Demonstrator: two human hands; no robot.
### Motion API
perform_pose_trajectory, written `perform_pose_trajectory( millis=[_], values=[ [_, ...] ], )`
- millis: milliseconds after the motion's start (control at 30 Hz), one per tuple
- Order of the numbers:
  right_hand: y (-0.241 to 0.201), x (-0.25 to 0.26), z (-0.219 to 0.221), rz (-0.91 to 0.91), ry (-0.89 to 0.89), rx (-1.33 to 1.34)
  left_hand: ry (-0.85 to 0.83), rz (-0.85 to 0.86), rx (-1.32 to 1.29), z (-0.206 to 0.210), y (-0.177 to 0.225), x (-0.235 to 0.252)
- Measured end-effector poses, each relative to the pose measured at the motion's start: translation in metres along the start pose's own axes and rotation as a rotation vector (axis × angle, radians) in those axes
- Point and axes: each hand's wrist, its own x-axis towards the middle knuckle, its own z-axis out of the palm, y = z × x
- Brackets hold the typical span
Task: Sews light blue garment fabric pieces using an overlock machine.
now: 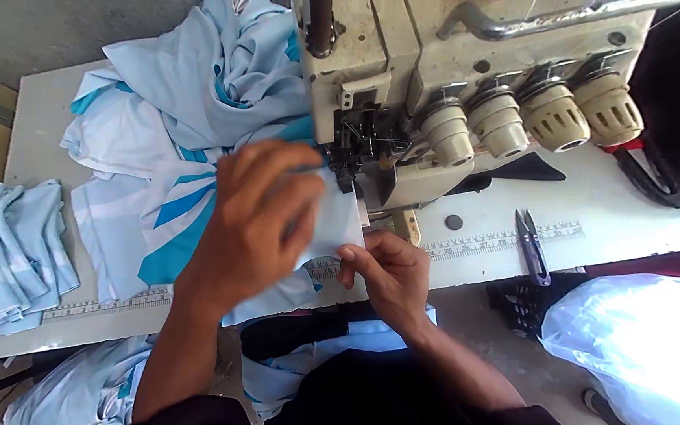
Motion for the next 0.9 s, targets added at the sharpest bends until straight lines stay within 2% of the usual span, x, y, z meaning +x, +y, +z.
perform_pose_trajectory(
  millis=[100,200,267,367,467,533,700,900],
  values=[
    [-0.005,-0.002,-0.003,-0.051,0.004,-0.144,-0.131,0.13,0.018,0.006,0.028,-0.02],
    [-0.015,0.003,-0.007,-0.119,-0.022,-0.318,0.012,0.138,0.158,0.032,0.038,-0.022],
    [-0.026,0.01,-0.012,-0.183,-0.072,-0.373,0.151,0.074,0.112,0.037,0.04,-0.023],
    [-0.038,0.027,-0.02,-0.308,-0.151,-0.496,0.33,-0.134,-0.098,0.036,0.042,-0.027],
    [-0.042,0.045,-0.02,-0.353,-0.226,-0.589,0.379,-0.312,-0.331,0.03,0.038,-0.028],
    [-0.046,0.056,-0.018,-0.34,-0.277,-0.643,0.404,-0.365,-0.431,0.028,0.035,-0.028],
    [-0.047,0.068,-0.016,-0.276,-0.318,-0.534,0.41,-0.389,-0.482,0.028,0.033,-0.026],
    [-0.045,0.066,-0.02,-0.256,-0.329,-0.443,0.345,-0.374,-0.4,0.026,0.03,-0.026]
  ],
)
